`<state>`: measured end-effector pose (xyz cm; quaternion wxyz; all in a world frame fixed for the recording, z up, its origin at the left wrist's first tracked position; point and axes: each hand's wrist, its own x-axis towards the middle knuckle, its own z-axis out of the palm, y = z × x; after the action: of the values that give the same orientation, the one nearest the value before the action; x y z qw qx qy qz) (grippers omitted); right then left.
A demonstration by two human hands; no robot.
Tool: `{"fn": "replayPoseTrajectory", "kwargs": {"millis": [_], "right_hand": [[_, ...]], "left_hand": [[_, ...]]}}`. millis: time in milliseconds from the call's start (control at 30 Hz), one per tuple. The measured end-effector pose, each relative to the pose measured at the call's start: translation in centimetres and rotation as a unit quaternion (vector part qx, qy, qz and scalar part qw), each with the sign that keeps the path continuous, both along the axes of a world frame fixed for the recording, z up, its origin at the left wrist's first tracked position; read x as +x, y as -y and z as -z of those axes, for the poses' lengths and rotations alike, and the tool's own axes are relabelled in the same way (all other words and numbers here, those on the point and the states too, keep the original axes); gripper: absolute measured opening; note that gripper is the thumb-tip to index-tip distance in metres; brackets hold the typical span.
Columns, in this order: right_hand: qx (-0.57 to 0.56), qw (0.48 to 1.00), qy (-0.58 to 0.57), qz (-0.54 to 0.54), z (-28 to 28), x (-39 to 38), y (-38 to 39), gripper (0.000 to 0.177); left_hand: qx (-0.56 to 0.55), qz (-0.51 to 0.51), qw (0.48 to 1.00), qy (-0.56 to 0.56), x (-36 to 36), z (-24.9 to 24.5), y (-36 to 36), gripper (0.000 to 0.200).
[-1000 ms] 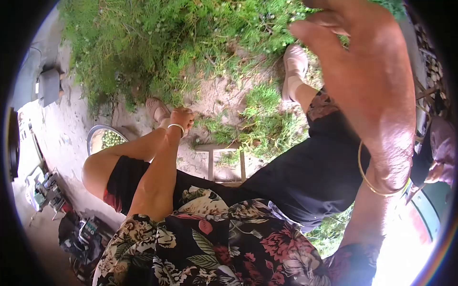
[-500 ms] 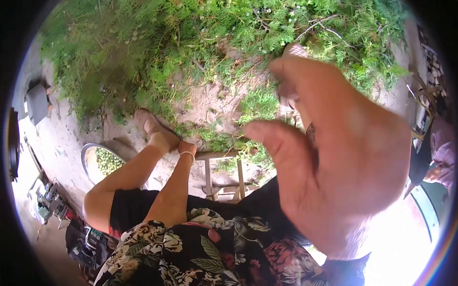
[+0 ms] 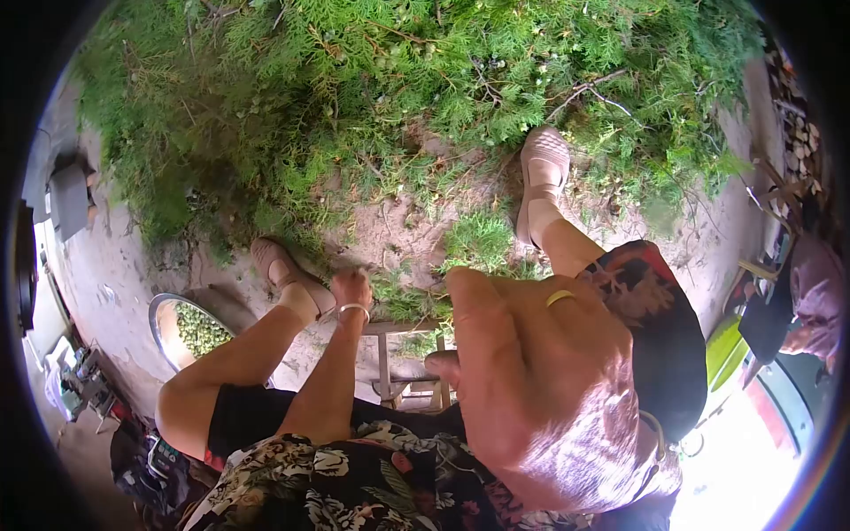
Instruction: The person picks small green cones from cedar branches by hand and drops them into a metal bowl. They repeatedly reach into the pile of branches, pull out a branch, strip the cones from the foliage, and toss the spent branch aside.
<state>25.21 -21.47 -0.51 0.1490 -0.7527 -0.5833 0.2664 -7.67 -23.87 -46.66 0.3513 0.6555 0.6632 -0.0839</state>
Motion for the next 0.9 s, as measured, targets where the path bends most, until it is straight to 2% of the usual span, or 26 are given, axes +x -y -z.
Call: {"fn": "replayPoseTrajectory", "kwargs": {"millis": [33,67,100,167,233,267,333,367,433,500,567,600,633,700,733,800,867,900], "right_hand": [[0.001,1.000,0.000,0.000,0.0,0.0,0.0,0.050],[-0.012,1.000,-0.004,-0.014,-0.1,-0.1,-0.1,0.052],[-0.024,0.999,-0.007,-0.027,-0.3,-0.1,-0.1,0.055],[-0.031,0.999,0.003,-0.024,-0.6,-0.8,-0.6,0.056],[-0.037,0.999,0.015,-0.023,-0.6,-0.8,-0.6,0.058],[-0.040,0.998,-0.015,-0.040,-0.3,-0.7,-0.4,0.060],[-0.034,0.995,-0.041,-0.080,0.2,-0.6,0.0,0.062],[-0.036,0.995,-0.041,-0.078,0.3,-0.7,0.2,0.062],[-0.001,0.995,-0.047,-0.093,0.5,-0.9,0.2,0.062],[0.010,0.995,-0.035,-0.095,0.8,-1.1,0.4,0.058],[0.036,0.995,-0.022,-0.092,1.1,-1.2,0.7,0.055],[0.037,0.995,-0.022,-0.090,2.0,-1.4,1.3,0.055],[0.086,0.992,0.001,-0.090,3.4,-1.8,2.1,0.052],[0.135,0.986,0.024,-0.090,4.0,-2.1,2.7,0.049],[0.136,0.986,0.036,-0.092,3.9,-2.2,2.6,0.048],[0.136,0.985,0.050,-0.092,2.8,-2.0,2.1,0.047],[0.042,0.994,0.007,-0.105,1.1,-1.4,1.1,0.045],[0.041,0.994,0.007,-0.104,1.1,-1.4,1.2,0.045]], "left_hand": [[-0.040,-0.112,0.987,0.110,2.8,-1.9,-2.2,0.016],[-0.070,-0.227,0.948,0.213,5.7,-4.0,-4.5,0.013],[-0.148,-0.319,0.888,0.297,9.1,-7.5,-6.7,0.010],[-0.087,-0.204,0.928,0.299,12.9,-8.5,-9.2,0.004],[0.023,-0.050,0.967,0.247,16.2,-9.2,-10.5,0.008],[0.022,-0.049,0.967,0.248,17.6,-9.4,-10.8,0.008],[0.125,0.119,0.978,0.114,19.8,-9.3,-11.1,0.012],[0.123,0.121,0.978,0.116,20.1,-8.7,-11.1,0.012],[0.088,0.242,0.966,-0.002,20.4,-7.9,-11.2,0.013],[0.052,0.240,0.969,0.003,19.7,-7.3,-11.7,0.013],[0.078,0.219,0.969,0.082,18.4,-6.6,-12.2,0.018],[0.057,0.181,0.978,0.085,17.8,-6.6,-12.4,0.021],[0.057,0.183,0.978,0.084,17.1,-6.4,-12.2,0.021],[0.116,0.167,0.968,0.148,15.8,-6.5,-11.7,0.022],[0.089,0.189,0.971,0.113,15.7,-6.6,-11.5,0.025],[0.092,0.216,0.965,0.114,15.8,-6.7,-10.6,0.025],[0.114,0.264,0.949,0.128,16.0,-6.6,-10.3,0.019],[0.113,0.265,0.949,0.128,16.0,-6.6,-10.1,0.019]]}}
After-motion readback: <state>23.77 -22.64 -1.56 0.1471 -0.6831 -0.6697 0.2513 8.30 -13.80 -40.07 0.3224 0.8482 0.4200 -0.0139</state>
